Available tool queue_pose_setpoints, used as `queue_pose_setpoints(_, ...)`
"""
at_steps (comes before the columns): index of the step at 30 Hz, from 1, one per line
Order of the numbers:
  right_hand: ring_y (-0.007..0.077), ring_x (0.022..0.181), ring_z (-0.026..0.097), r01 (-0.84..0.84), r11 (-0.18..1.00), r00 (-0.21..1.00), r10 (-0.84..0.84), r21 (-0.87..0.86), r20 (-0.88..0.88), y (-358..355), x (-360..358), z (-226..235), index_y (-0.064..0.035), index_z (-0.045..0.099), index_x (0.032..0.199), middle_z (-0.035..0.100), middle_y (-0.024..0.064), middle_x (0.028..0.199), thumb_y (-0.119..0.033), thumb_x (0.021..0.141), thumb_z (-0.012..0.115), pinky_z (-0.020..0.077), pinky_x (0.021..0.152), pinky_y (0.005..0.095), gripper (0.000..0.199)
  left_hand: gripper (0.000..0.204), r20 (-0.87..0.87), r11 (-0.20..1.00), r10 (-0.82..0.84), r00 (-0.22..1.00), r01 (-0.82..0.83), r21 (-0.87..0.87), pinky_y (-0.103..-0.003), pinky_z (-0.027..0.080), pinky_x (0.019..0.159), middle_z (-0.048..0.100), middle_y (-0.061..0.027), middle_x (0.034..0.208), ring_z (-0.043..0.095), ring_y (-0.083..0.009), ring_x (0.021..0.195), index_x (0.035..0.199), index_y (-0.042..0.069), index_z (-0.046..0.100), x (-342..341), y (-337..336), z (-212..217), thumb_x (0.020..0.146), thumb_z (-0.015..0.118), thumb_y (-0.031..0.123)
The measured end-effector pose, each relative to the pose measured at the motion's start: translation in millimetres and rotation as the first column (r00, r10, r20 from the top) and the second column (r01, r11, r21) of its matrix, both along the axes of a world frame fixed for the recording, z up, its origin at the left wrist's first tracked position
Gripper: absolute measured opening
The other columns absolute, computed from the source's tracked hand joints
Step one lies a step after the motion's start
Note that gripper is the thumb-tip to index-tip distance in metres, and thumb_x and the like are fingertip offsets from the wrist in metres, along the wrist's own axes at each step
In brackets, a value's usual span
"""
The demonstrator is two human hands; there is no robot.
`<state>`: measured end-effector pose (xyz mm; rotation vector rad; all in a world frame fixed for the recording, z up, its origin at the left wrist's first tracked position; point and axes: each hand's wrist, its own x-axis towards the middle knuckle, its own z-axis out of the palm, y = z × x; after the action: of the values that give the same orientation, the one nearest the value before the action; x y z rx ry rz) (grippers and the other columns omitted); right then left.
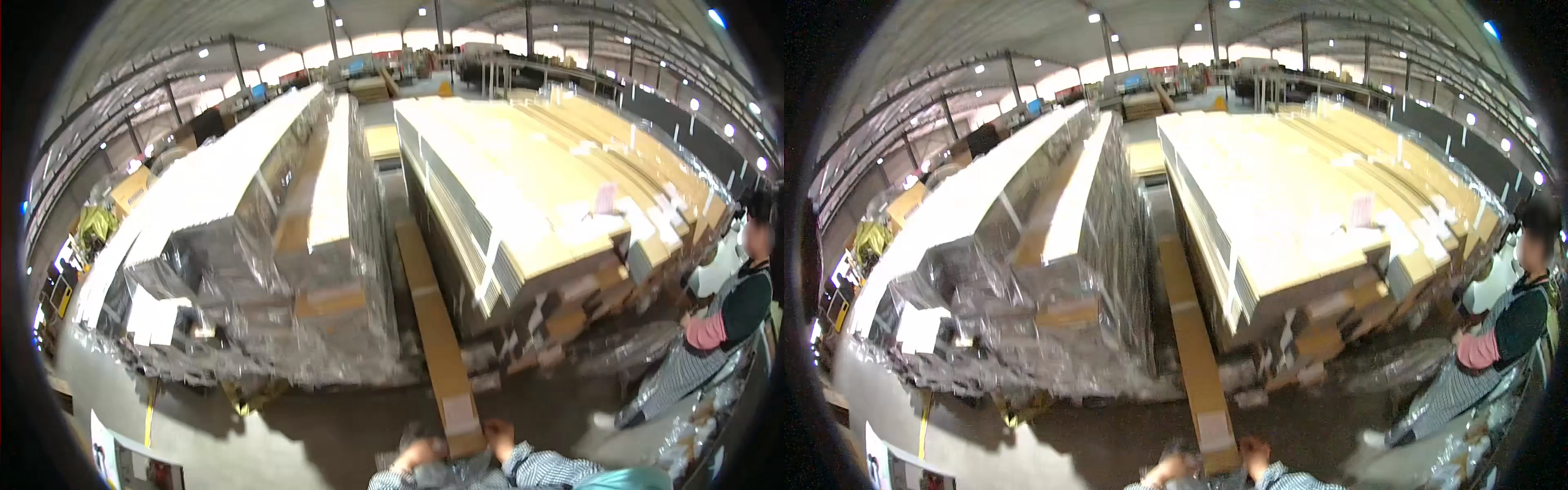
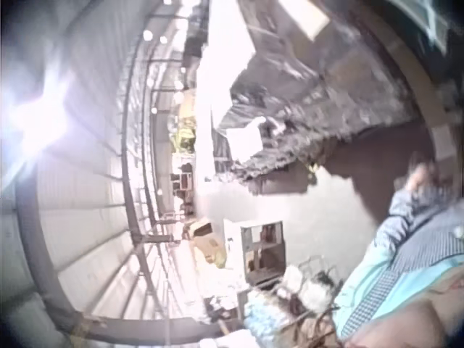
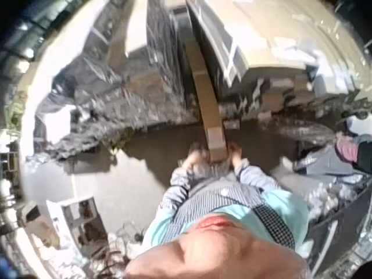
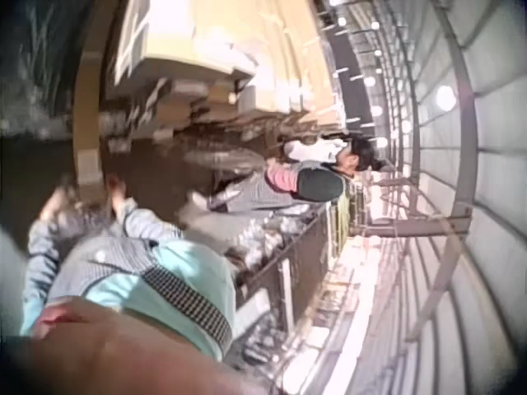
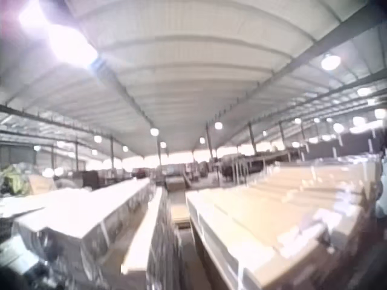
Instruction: Manually placing long rectangular products into plastic protective sleeves and organizing them onto stacks in a manufacturing environment.
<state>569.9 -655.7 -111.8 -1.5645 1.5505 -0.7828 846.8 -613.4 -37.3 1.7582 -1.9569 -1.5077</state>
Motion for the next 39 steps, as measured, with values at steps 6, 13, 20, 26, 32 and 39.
queue_pose_setpoints(6,0.0436,0.092,0.066,-0.162,0.983,0.901,0.184,0.087,-0.393,-36.8,17.8,24.9,-0.0067,0.073,0.109,0.072,0.022,0.097,-0.028,0.089,0.062,0.0532,0.087,0.0456,0.031,0.035,0.101,0.85,0.415,0.904,-0.346,-0.397,-0.045,0.056,0.08,0.072,-0.0169,0.103,0.069,-0.0366,0.098,0.11,0.01,0.072,-3.7,-28.6,-58.5,0.09,0.06,0.037)
queue_pose_setpoints(13,0.0415,0.091,0.067,-0.185,0.963,0.982,0.172,-0.196,-0.083,-191.9,68.6,-31.2,-0.0068,0.065,0.122,0.07,0.0239,0.101,-0.021,0.091,0.062,0.0549,0.082,0.0454,0.034,0.035,0.163,0.653,0.753,0.638,-0.694,-0.303,-0.044,0.057,0.072,0.074,-0.0151,0.092,0.072,-0.0328,0.084,0.112,0.012,0.072,34.6,-117.0,-140.1,0.079,0.069,0.023)
queue_pose_setpoints(20,0.0397,0.092,0.067,-0.203,0.975,0.978,0.198,-0.089,-0.061,-205.9,91.7,-5.9,-0.0057,0.065,0.121,0.07,0.0231,0.102,-0.017,0.091,0.063,0.055,0.082,0.0432,0.032,0.033,0.124,0.627,0.768,0.628,-0.7,-0.341,-0.044,0.057,0.071,0.073,-0.017,0.092,0.072,-0.0339,0.084,0.11,0.008,0.071,23.1,-151.2,-104.2,0.08,0.07,0.02)
queue_pose_setpoints(26,0.0386,0.091,0.068,-0.201,0.977,0.979,0.198,-0.075,-0.047,-198.1,101.9,11.3,-0.0053,0.065,0.119,0.07,0.0218,0.101,-0.016,0.091,0.063,0.055,0.081,0.0424,0.031,0.031,0.012,0.569,0.796,0.605,-0.743,-0.353,-0.044,0.056,0.07,0.073,-0.0186,0.093,0.071,-0.0349,0.083,0.108,0.004,0.069,25.2,-146.0,-74.0,0.081,0.071,0.018)
queue_pose_setpoints(32,0.0375,0.09,0.068,-0.198,0.974,0.979,0.203,-0.11,0.029,-169.6,108.1,45.2,-0.0049,0.065,0.118,0.07,0.0205,0.1,-0.014,0.09,0.063,0.055,0.08,0.0416,0.029,0.03,-0.242,0.463,0.788,0.566,-0.804,-0.372,-0.044,0.056,0.07,0.072,-0.0202,0.094,0.07,-0.0359,0.083,0.107,0.001,0.068,28.9,-110.7,-15.2,0.081,0.073,0.016)
queue_pose_setpoints(39,0.0361,0.088,0.068,-0.176,0.969,0.952,0.212,-0.17,0.221,-74.8,96.3,97.8,-0.0045,0.065,0.117,0.071,0.019,0.099,-0.013,0.09,0.064,0.055,0.079,0.0407,0.028,0.029,-0.679,0.373,0.663,0.316,-0.925,-0.067,-0.044,0.055,0.069,0.072,-0.0221,0.094,0.07,-0.037,0.082,0.105,-0.003,0.066,9.0,0.9,11.0,0.082,0.074,0.013)
